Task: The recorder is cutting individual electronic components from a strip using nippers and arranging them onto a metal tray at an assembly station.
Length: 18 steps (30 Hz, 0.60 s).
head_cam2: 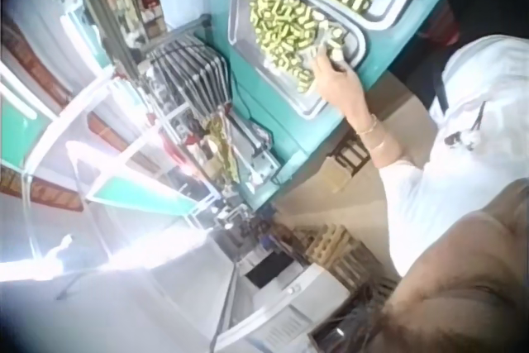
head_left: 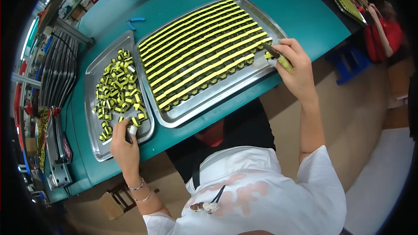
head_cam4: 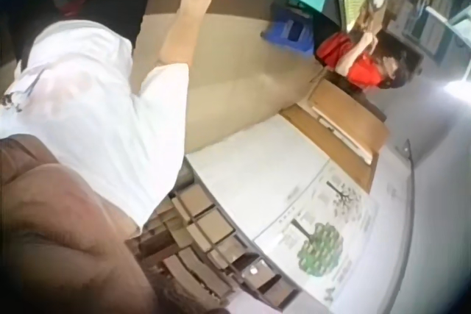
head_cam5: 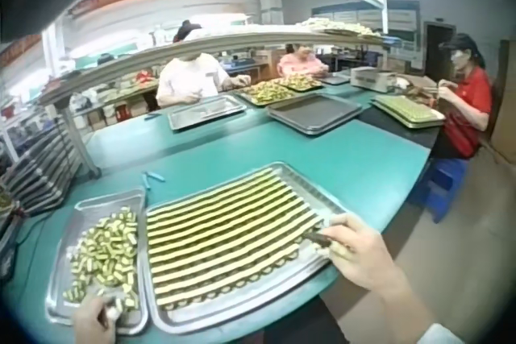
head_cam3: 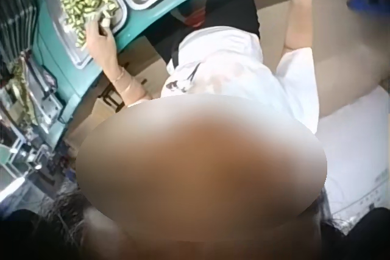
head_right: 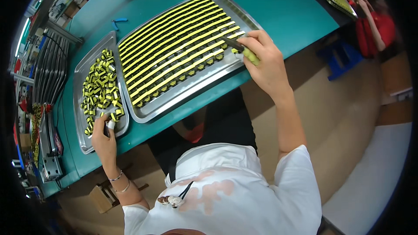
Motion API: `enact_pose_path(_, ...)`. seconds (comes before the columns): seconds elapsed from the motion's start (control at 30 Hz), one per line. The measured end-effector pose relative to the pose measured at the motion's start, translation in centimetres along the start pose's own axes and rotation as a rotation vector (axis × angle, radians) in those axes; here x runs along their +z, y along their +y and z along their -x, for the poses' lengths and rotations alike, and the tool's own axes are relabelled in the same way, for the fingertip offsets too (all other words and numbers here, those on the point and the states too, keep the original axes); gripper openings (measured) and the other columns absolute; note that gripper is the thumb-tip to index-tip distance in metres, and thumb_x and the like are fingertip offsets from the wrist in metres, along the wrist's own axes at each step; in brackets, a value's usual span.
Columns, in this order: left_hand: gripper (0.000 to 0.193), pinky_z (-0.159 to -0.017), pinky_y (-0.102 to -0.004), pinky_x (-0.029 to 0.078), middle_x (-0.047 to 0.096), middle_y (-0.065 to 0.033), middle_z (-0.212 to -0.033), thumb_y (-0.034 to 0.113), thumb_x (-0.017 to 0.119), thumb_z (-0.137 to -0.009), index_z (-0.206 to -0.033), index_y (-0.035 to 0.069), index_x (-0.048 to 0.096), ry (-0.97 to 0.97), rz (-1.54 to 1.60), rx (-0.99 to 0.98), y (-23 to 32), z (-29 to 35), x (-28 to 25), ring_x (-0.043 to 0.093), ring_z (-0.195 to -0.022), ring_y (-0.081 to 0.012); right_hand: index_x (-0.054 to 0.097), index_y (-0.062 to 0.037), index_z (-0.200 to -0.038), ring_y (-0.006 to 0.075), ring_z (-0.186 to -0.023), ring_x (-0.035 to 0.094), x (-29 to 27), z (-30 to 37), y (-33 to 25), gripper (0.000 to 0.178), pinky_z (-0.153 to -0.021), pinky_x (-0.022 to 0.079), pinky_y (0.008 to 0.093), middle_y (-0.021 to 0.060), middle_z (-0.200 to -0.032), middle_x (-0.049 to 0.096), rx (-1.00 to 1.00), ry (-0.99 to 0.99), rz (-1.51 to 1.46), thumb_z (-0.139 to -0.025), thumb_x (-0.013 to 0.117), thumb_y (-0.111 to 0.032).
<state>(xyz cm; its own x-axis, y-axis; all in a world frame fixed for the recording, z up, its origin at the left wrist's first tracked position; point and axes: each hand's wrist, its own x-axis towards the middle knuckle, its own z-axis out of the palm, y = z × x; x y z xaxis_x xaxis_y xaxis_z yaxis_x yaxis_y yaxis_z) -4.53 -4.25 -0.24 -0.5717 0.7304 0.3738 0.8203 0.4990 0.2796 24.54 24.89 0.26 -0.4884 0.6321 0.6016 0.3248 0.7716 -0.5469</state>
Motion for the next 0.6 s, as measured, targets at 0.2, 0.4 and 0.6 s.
enact_pose_path(0.2, 0.029, -0.078, -0.0309, 0.045, 0.058, -0.0127, -0.093, -0.010, 0.055, -0.076, -0.103, -0.001, 0.058, 0.038, 0.234, 0.008, -0.9, -0.2, 0.8, 0.058, -0.084, -0.0264, 0.060, -0.0016, -0.097, 0.0243, -0.083, 0.058, -0.1, -1.2, 0.4, 0.031, -0.071, 0.047, 0.0317, 0.0083, -0.094, 0.056, -0.024, -0.158, 0.058, -0.068, 0.061, 0.010)
enact_pose_path(0.4, 0.026, -0.079, -0.0291, 0.044, 0.059, -0.0113, -0.092, -0.009, 0.056, -0.077, -0.102, -0.003, 0.057, 0.045, 0.295, 0.032, -0.9, -0.2, 1.1, 0.057, -0.083, -0.0225, 0.059, -0.0023, -0.096, 0.0261, -0.081, 0.058, 0.9, -2.2, 1.3, 0.028, -0.069, 0.047, 0.0324, 0.0077, -0.093, 0.057, -0.075, -0.257, 0.095, -0.070, 0.063, 0.006)
enact_pose_path(0.6, 0.019, -0.084, -0.0306, 0.043, 0.059, -0.0121, -0.095, 0.000, 0.058, -0.083, -0.101, -0.005, 0.056, 0.023, 0.305, -0.036, -1.0, -0.2, 0.7, 0.057, -0.089, -0.0221, 0.058, -0.0022, -0.094, 0.0270, -0.080, 0.058, 1.4, -2.6, 1.3, 0.025, -0.069, 0.047, 0.0333, 0.0087, -0.093, 0.057, -0.105, -0.286, 0.103, -0.071, 0.064, 0.004)
